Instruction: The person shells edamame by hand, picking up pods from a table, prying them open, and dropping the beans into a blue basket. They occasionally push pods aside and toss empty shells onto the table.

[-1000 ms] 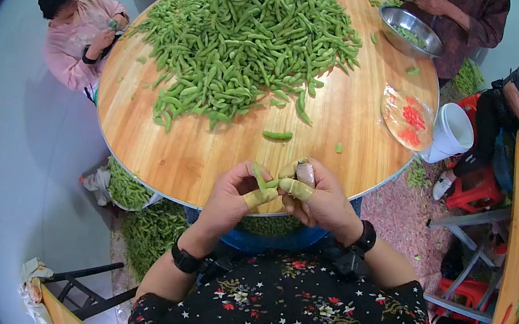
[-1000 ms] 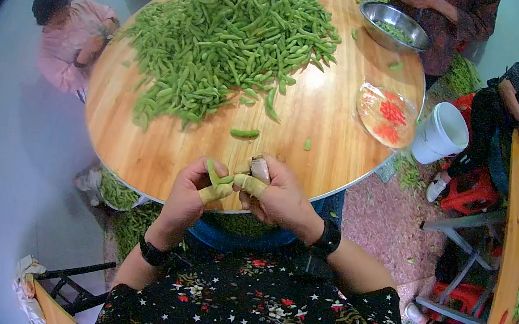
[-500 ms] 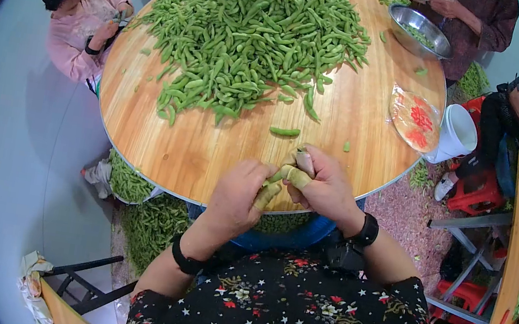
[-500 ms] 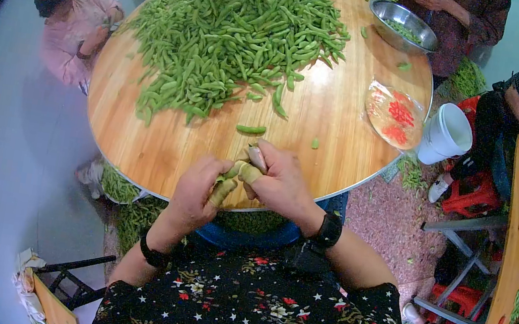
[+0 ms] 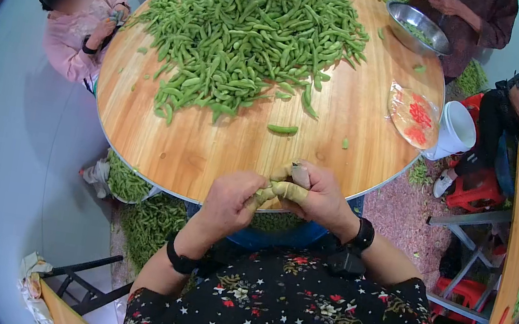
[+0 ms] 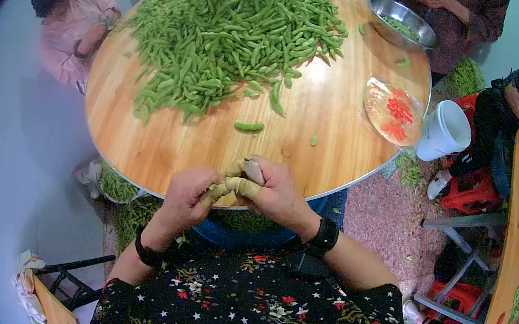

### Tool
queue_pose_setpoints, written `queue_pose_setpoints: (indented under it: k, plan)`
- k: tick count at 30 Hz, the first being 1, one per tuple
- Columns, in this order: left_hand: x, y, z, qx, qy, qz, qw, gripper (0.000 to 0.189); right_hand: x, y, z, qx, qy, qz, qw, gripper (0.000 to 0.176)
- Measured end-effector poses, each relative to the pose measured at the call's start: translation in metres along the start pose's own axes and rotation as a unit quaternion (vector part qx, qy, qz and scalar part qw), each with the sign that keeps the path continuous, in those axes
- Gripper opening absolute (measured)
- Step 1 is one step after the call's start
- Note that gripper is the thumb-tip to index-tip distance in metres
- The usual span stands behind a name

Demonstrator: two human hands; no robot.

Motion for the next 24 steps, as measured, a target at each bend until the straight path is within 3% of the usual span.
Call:
queue_pose_setpoints:
  k: [6, 8, 12, 14, 15, 17, 18, 20, 21, 23, 24]
  plan:
    - [-0.004, 0.002, 0.003, -0.029, -0.007, -0.042, 0.999, 0.007, 0.005, 0.013, 0.001, 0.050, 0.033, 0.056, 0.997, 0.011]
    - [-0.006, 0.002, 0.003, -0.044, -0.006, -0.066, 0.997, 0.007, 0.006, 0.015, 0.001, 0.134, 0.041, 0.130, 0.982, 0.013]
    - [-0.007, 0.007, 0.000, 0.043, 0.009, -0.116, 0.992, 0.010, 0.009, 0.024, -0.002, 0.090, 0.040, 0.114, 0.989, 0.013]
    - [-0.003, 0.011, 0.001, 0.070, 0.011, -0.134, 0.988, 0.011, 0.013, 0.034, -0.006, 0.020, 0.046, -0.004, 0.999, 0.013]
    - [0.000, 0.012, 0.001, 0.060, 0.027, -0.118, 0.991, 0.014, 0.014, 0.038, -0.006, 0.020, 0.046, -0.004, 0.999, 0.013]
    - [0.002, 0.008, 0.000, 0.050, 0.044, -0.103, 0.992, 0.019, 0.016, 0.040, -0.007, -0.134, 0.061, -0.123, 0.982, 0.012]
    - [0.001, 0.003, 0.001, 0.050, 0.007, -0.070, 0.996, 0.024, 0.015, 0.036, -0.006, -0.134, 0.060, -0.123, 0.982, 0.012]
    - [-0.001, 0.000, 0.003, 0.050, -0.031, -0.037, 0.998, 0.029, 0.011, 0.025, -0.003, -0.028, 0.059, 0.004, 0.998, 0.012]
    - [-0.002, 0.000, 0.004, 0.065, -0.016, -0.050, 0.996, 0.024, 0.010, 0.018, -0.002, -0.028, 0.059, 0.004, 0.998, 0.012]
    - [-0.005, 0.001, 0.006, 0.077, -0.002, -0.065, 0.995, 0.019, 0.005, 0.013, 0.001, 0.140, 0.055, 0.150, 0.977, 0.012]
    - [-0.005, 0.003, 0.008, 0.109, -0.012, -0.041, 0.993, 0.016, 0.004, 0.015, 0.000, 0.141, 0.058, 0.151, 0.977, 0.012]
Point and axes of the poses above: each hand's wrist, its own x-axis towards the middle knuckle, its own z-axis out of the palm, y = z × x, the point moved 1 cm from there along x, towards the middle knuckle
